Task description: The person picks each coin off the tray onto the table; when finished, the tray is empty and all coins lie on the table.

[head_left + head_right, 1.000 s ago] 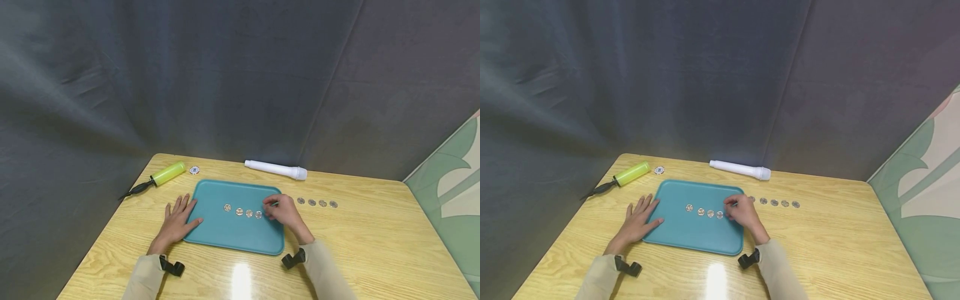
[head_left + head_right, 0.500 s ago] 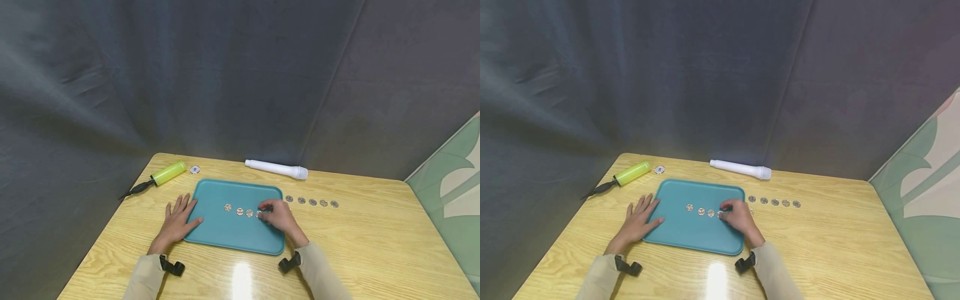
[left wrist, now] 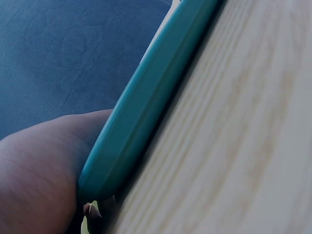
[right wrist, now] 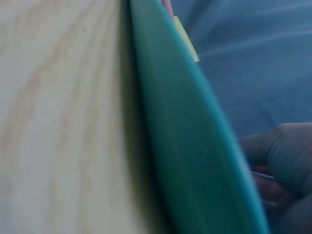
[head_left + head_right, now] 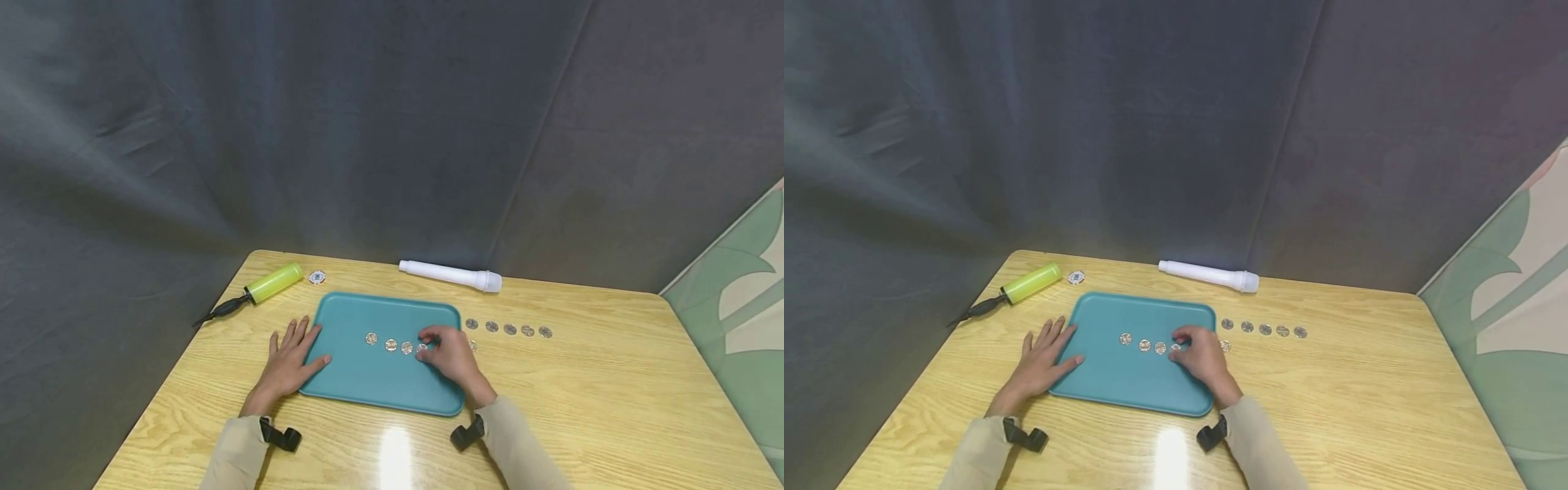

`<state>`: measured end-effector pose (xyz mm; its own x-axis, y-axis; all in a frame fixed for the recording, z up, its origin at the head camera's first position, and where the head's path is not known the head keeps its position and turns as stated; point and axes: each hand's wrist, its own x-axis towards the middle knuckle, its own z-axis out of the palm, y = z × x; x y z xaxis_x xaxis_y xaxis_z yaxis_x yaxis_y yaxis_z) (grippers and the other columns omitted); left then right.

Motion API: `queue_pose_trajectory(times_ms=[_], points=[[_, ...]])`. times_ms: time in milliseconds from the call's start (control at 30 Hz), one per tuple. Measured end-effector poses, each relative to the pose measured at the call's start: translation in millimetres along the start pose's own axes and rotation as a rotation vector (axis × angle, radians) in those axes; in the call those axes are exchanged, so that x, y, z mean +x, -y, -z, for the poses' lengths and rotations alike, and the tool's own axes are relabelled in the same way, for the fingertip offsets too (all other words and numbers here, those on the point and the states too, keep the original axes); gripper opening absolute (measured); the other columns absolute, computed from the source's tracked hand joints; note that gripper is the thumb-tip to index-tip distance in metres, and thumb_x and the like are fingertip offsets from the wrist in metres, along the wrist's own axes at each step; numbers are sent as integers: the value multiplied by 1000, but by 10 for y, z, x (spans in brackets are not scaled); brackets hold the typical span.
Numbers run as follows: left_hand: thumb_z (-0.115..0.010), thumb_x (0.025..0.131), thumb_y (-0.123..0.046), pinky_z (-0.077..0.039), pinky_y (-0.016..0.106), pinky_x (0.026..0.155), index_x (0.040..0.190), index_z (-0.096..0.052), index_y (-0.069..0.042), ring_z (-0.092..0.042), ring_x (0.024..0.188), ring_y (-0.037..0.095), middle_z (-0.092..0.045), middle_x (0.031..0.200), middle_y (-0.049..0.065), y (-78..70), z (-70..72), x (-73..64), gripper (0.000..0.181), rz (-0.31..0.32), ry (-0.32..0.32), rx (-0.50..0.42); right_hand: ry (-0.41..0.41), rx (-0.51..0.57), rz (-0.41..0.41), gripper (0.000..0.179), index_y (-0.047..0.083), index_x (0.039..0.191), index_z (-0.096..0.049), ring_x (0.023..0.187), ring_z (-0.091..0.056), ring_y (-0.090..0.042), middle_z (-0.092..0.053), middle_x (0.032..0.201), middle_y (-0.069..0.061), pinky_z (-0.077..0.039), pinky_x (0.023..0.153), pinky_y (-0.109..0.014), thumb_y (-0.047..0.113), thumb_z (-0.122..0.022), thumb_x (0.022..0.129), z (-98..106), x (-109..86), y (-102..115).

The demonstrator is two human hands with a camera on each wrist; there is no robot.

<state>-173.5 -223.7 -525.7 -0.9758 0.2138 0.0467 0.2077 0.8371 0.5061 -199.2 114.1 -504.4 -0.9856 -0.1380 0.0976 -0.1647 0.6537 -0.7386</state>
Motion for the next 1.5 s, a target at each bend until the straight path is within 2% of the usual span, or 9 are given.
queue_pose_trajectory(times_ms=[133, 567, 833, 1067, 1333, 1500], points=[[-61, 96, -45, 2, 72, 117, 157, -33, -8, -8, 155, 48, -19, 167, 23, 3, 1, -2, 77, -2, -2, -6, -13, -24, 11, 28, 5, 97, -78, 64, -57, -7, -74, 81, -4, -48, 59, -23, 2, -87, 71, -26, -5, 6], [-61, 96, -45, 1, 72, 117, 158, -33, -9, -8, 155, 47, -18, 167, 22, -1, -5, 4, 77, 2, 1, -5, -5, -71, -11, 27, 6, 97, -77, 66, -56, -8, -71, 79, -1, -50, 64, -27, 4, -87, 72, -26, -14, 56], [-62, 95, -43, 2, 72, 118, 157, -33, -9, -8, 156, 46, -19, 167, 22, -2, 0, 4, 77, 5, 4, -7, -5, -90, 9, 18, 7, 87, -77, 63, -54, -7, -70, 75, -1, -47, 60, -25, 7, -88, 72, 0, -37, 77], [-61, 96, -44, 2, 72, 117, 157, -33, -9, -8, 155, 48, -18, 167, 23, -4, -1, 4, 76, 0, 1, -11, -15, -135, 35, 12, 10, 84, -77, 70, -57, -7, -70, 79, -1, -49, 64, -26, 9, -86, 75, 0, -60, 69], [-61, 96, -44, 2, 72, 118, 158, -33, -9, -7, 156, 47, -18, 167, 22, -6, 2, 6, 76, 4, 6, -12, -9, -94, 72, 7, 7, 84, -77, 66, -57, -6, -72, 74, -1, -50, 61, -22, 2, -80, 80, 30, -56, 59], [-61, 96, -44, 1, 73, 117, 157, -35, -8, -9, 155, 48, -20, 166, 23, -3, -3, -1, 75, -4, -5, -3, 33, 16, 47, 8, 3, 88, -78, 61, -63, -6, -75, 77, -7, -54, 56, -19, -2, -72, 85, 81, -52, 38]])
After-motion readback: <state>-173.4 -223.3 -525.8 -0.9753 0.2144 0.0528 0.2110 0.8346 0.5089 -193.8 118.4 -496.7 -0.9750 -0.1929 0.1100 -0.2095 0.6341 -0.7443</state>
